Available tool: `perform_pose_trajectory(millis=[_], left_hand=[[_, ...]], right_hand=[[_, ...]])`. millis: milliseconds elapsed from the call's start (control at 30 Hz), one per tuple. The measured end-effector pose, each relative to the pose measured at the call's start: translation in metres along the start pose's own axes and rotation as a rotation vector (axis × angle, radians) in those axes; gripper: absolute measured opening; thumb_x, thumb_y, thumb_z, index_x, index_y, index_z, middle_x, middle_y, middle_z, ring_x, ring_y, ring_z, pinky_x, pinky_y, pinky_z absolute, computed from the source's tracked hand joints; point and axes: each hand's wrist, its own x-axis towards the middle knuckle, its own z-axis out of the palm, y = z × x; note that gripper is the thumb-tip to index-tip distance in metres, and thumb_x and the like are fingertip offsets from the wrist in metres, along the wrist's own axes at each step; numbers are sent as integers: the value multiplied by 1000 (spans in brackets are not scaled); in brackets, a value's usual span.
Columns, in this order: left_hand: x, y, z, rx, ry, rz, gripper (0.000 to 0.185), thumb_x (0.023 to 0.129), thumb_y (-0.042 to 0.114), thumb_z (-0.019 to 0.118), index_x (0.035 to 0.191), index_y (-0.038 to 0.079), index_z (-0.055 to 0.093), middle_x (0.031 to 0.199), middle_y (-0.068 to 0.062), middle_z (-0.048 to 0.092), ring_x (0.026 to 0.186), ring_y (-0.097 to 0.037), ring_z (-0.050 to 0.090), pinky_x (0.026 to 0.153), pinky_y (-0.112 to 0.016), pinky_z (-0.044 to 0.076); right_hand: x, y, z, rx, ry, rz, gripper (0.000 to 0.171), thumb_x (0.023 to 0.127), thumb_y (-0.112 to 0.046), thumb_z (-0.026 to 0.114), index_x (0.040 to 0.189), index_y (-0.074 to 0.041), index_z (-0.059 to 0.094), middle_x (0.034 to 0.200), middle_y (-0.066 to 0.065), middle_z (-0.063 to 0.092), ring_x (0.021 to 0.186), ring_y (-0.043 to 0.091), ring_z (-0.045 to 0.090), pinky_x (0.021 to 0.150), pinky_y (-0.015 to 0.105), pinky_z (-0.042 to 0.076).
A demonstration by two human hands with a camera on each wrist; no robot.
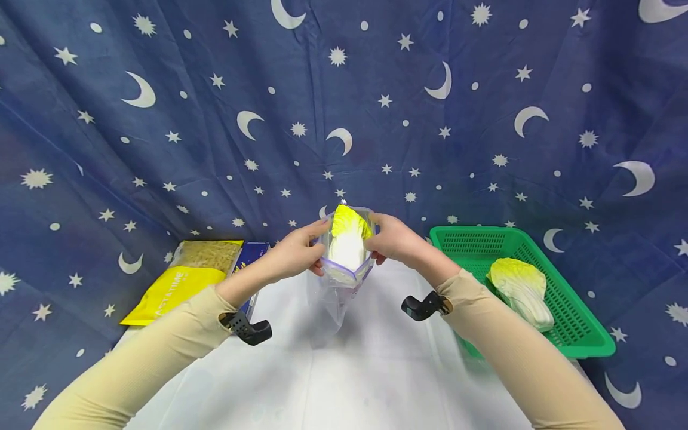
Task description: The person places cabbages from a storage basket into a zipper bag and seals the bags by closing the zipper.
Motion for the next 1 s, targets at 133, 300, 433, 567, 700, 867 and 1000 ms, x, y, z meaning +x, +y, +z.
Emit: perform_pose_trajectory(millis=[133,300,433,567,700,867,1000], left_hand=[[0,1,1,45,17,28,66,94,3,46,159,2,32,169,-7,19,54,-17,52,60,-29,61],[1,0,-2,-22,18,8,66,95,2,45,159,1,30,170,-8,18,56,-19,56,63,-32,63],[3,-2,-6,-158,17,-79,64,98,4,44,161,3,29,146,-21,48,59,-18,58,70,-34,64],[5,-5,-7,-199,29,-136,64,100,5,43,161,6,28,119,-25,56,58,-16,56,72,-34,64],[5,-8,-4,-122,18,-83,65,99,4,44,162,4,26,159,-15,38,57,-16,57,67,-32,63],[3,-4,-1,-88,16,-32,65,98,3,44,161,3,27,169,-6,20,58,-18,57,65,-33,63],[4,-4,-1,-111,44,-52,64,98,4,44,161,4,29,168,-4,23,58,-17,58,64,-31,63]], right_hand=[[1,4,2,20,8,2,84,90,-4,61,163,-2,18,142,25,46,73,24,59,65,31,57],[1,7,5,8,17,-32,85,90,-5,61,164,-9,19,148,21,41,72,25,58,64,33,56],[0,8,7,-3,0,-39,87,90,-6,62,165,-18,20,130,19,51,68,25,56,58,31,49],[-1,8,8,0,-20,-48,89,90,-6,63,165,-22,20,126,18,52,66,26,55,56,31,45],[0,9,8,3,-10,-55,88,90,-5,62,165,-19,19,135,18,48,68,25,56,58,31,49],[2,9,7,11,9,-46,87,90,-4,61,165,-14,19,143,18,45,67,24,56,60,31,53],[2,10,5,6,10,-37,86,91,-6,62,165,-14,19,144,17,44,67,25,57,61,33,54]])
